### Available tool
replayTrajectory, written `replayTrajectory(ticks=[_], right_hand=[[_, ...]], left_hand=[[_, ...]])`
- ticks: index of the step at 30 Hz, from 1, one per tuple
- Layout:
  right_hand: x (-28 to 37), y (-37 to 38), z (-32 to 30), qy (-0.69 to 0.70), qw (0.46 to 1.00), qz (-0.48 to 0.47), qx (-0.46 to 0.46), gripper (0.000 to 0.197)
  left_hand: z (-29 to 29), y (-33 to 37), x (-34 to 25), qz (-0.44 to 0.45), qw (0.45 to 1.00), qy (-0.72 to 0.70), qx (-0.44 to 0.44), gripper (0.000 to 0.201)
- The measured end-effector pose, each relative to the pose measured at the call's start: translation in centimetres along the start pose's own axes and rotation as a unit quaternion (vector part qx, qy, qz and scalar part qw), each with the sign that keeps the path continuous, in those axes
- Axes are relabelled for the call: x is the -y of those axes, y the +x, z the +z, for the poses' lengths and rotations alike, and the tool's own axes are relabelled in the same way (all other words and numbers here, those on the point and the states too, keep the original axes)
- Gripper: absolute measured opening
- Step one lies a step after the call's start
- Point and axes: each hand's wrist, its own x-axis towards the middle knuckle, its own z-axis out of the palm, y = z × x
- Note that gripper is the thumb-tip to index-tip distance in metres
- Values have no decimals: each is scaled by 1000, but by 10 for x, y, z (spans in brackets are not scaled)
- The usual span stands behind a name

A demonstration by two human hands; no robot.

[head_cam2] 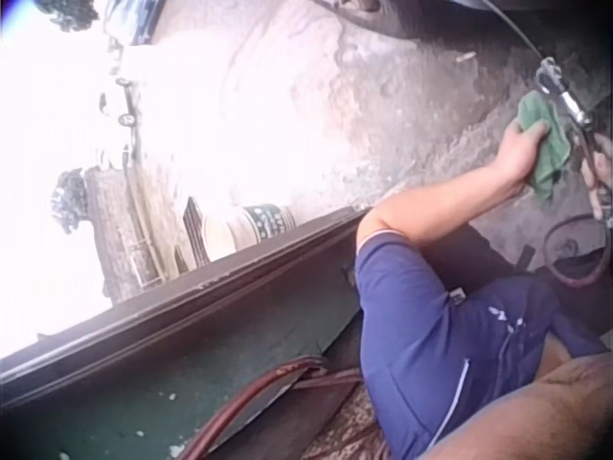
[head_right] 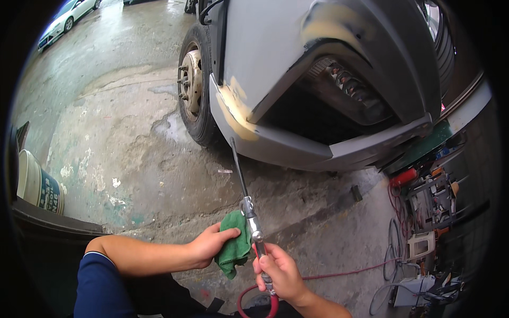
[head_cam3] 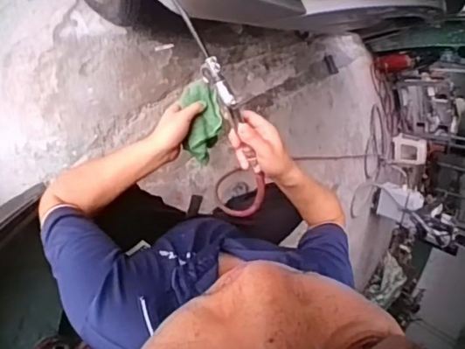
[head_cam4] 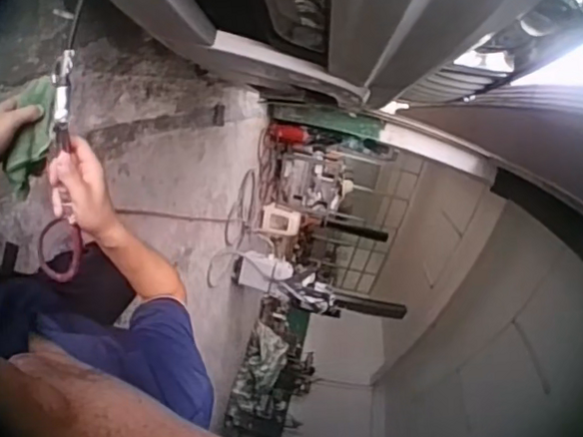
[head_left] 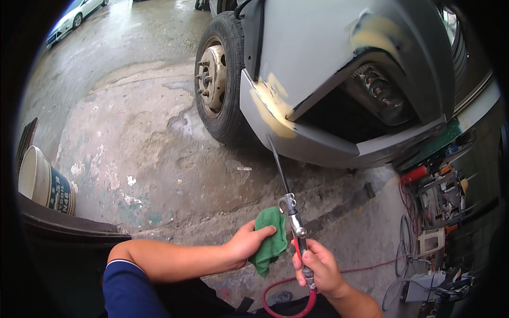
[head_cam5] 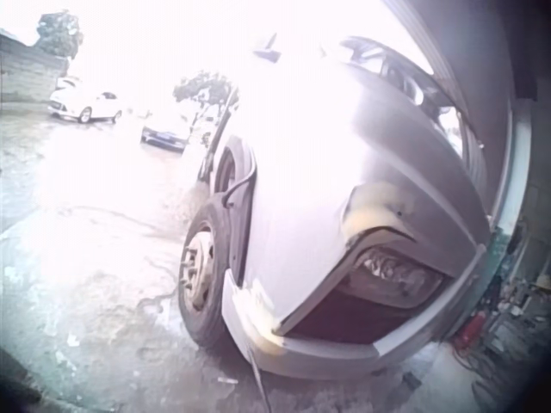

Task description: The person wipes the front bumper and headlight area of a silver car with a green cloth, then uses a spray gun to apply a substance to the same area, and wipes it again with the cloth.

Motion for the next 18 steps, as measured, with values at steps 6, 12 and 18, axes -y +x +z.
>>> replayTrajectory(ticks=[6,12,18], right_hand=[[-9,0,-6,4,1000,13,-12,35],[-16,7,-8,9,1000,27,-11,36],[-10,-4,-3,10,1000,-29,7,37]], left_hand=[[0,2,0,-9,1000,-4,-6,30],[-3,7,5,1,1000,-10,1,32],[0,5,2,-1,1000,-16,-3,32]])
